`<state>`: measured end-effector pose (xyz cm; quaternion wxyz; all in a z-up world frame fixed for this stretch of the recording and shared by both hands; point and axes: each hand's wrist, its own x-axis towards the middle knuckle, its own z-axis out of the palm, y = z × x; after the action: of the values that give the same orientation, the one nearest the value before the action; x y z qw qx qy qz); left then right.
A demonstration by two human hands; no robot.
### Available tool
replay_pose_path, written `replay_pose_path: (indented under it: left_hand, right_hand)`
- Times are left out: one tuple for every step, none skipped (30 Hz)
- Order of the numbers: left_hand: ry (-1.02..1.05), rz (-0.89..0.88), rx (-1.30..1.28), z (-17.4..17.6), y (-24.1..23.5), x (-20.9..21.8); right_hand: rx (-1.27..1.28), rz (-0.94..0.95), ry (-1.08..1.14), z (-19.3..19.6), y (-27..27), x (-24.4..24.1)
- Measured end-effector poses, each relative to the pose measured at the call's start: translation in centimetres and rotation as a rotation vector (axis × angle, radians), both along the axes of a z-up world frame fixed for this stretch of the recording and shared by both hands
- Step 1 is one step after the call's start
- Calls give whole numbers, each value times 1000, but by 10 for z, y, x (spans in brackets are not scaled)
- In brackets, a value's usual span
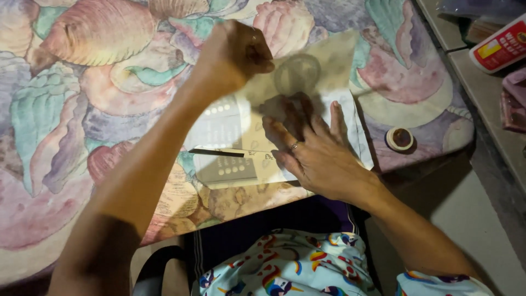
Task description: The person folds a white paper package with printed logos, aligns the edges, and presses the fold to secure it. They repeat the folding process on a second identical package, smoothing the creases and adjusting the alignment by hand.
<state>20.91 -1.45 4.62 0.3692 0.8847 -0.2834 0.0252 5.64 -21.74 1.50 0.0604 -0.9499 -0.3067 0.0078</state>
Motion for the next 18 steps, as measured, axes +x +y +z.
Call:
replay_pose_path:
  left_hand:
    - [-170,-36,25,0,1,-6]
    - [-170,-33,29,2,1,-14]
    - [-98,-44,47,3,2,-22]
    - [-26,-55,65,5,2,-29]
    - [-27,-51,67,2,7,-32]
    - [-97,-21,228,-1,11,-34]
    - [-166,7,388,-4,15,-36]
    - [-166,10,389,-3,16,-40]
    - [-177,12,349,-3,17,-44]
    - [-187,13,309,-2,18,-49]
    - [-187,16,309,-3,18,-53]
    - [-164,38,348,-3,18,-57]
    - [-139,61,385,-4,18,-61]
    - [-138,65,385,-4,18,-66]
    - [-194,45,405,-4,18,-70]
    - [-249,25,426,-4,17,-75]
    - [-252,27,426,-6,17,-82]
    - [-262,5,493,-7,16,-89]
  right_hand:
    - [-36,16,-87,-2,1,2]
    - [-33,19,-88,-3,0,1]
    - [-46,14,-110,-2,0,1]
    - [-58,8,-132,-2,-1,1]
    - [-56,12,-134,-3,-1,1]
    - [-63,-2,-121,-4,-1,1]
    - [-72,-17,-107,-4,-1,0]
    - [-71,-15,-108,-7,-1,0]
    - [-52,-16,-133,-9,-2,-1]
    - [-33,-16,-159,-12,-2,-2]
    - [-33,-14,-160,-11,-1,-3]
    - [14,-15,-169,-10,-1,-4]
    - [61,-16,-178,-9,0,-5]
    - [60,-12,-178,-10,-1,-6]
    - [92,-2,-180,-11,-1,-5]
    - [125,8,-181,-11,-2,-5]
    - [124,10,-184,-11,-1,-7]
    - [176,16,-224,-10,-1,-9]
